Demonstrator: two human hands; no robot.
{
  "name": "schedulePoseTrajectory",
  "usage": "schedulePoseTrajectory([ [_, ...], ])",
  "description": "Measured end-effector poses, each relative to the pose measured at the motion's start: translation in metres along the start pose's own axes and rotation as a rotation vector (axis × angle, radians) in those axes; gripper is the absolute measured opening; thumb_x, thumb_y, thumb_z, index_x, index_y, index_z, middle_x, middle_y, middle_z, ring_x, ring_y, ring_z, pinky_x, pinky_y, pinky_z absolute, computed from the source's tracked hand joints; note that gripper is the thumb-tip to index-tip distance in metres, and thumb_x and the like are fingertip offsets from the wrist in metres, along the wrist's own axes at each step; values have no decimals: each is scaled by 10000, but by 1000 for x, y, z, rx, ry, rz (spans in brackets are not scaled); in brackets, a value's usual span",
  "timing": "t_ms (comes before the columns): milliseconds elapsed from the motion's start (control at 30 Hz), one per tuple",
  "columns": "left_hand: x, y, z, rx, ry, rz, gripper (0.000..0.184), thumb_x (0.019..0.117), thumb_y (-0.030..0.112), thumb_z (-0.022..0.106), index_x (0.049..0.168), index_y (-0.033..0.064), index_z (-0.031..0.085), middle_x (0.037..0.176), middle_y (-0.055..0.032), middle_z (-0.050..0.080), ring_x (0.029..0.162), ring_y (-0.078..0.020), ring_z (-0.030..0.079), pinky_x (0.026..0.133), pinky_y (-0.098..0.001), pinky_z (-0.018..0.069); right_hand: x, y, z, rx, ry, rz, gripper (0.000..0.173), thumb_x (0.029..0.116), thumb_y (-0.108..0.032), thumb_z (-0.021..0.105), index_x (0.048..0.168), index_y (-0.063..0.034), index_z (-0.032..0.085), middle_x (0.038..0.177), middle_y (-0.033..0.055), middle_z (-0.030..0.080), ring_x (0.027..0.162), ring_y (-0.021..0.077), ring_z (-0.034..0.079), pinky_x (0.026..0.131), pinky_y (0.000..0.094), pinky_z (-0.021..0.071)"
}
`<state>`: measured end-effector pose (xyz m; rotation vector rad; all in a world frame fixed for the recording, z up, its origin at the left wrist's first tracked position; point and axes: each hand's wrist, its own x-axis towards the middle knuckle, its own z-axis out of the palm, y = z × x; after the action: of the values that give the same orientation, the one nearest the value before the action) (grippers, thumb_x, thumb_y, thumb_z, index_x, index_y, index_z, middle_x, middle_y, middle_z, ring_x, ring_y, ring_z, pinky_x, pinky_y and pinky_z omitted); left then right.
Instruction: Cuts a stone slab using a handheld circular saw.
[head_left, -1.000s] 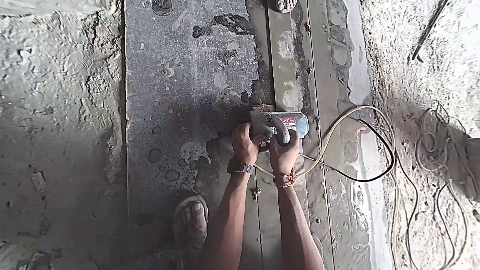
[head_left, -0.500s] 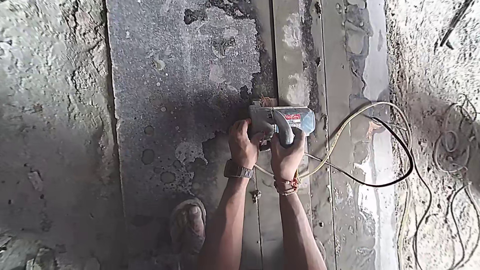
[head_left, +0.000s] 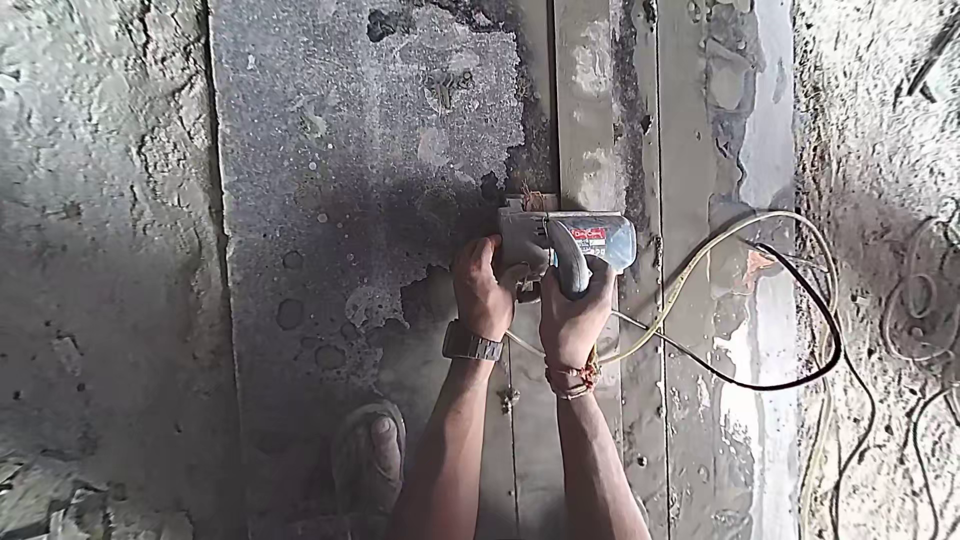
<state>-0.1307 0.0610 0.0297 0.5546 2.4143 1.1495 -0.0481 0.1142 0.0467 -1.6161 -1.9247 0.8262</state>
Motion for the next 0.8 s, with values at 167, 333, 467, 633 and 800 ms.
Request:
schedulePoseTrajectory([
  [167,3,2,-1,-5,-14,-18,490,780,129,887,1194,-41,689,1165,-225,691,1094,-348,674,977,-528,527,2,0,2,8,-2,-5,412,764,-167,771,1109,-25,595,713,36,608,575,144,585,551,354,501],
  [333,4,3,-1,-36,10,-53,476,777,132,891,1180,-31,696,1152,-212,699,1057,-325,692,955,-512,546,4,-2,3,-1,0,3,417,765,-171,769,1119,-30,599,701,33,610,570,147,587,549,363,500],
  [467,4,5,-3,-30,26,-123,430,775,185,901,1110,-13,720,1080,-191,719,1007,-312,705,926,-515,554,5,-6,4,-10,-2,19,444,774,-150,784,1154,-19,596,731,59,629,600,176,610,576,392,513],
  [633,5,12,-9,-59,40,-219,385,758,199,909,1051,9,745,1021,-162,739,970,-296,711,913,-508,552,7,-10,4,-28,-11,17,457,799,-136,793,1185,19,604,807,105,667,676,205,649,644,414,540],
  [800,3,10,-1,-107,103,-177,389,760,176,898,1060,-20,747,1033,-189,740,996,-319,713,937,-503,551,9,-14,4,-25,-2,14,448,806,-131,795,1178,36,608,828,111,671,700,207,651,667,409,542],
])
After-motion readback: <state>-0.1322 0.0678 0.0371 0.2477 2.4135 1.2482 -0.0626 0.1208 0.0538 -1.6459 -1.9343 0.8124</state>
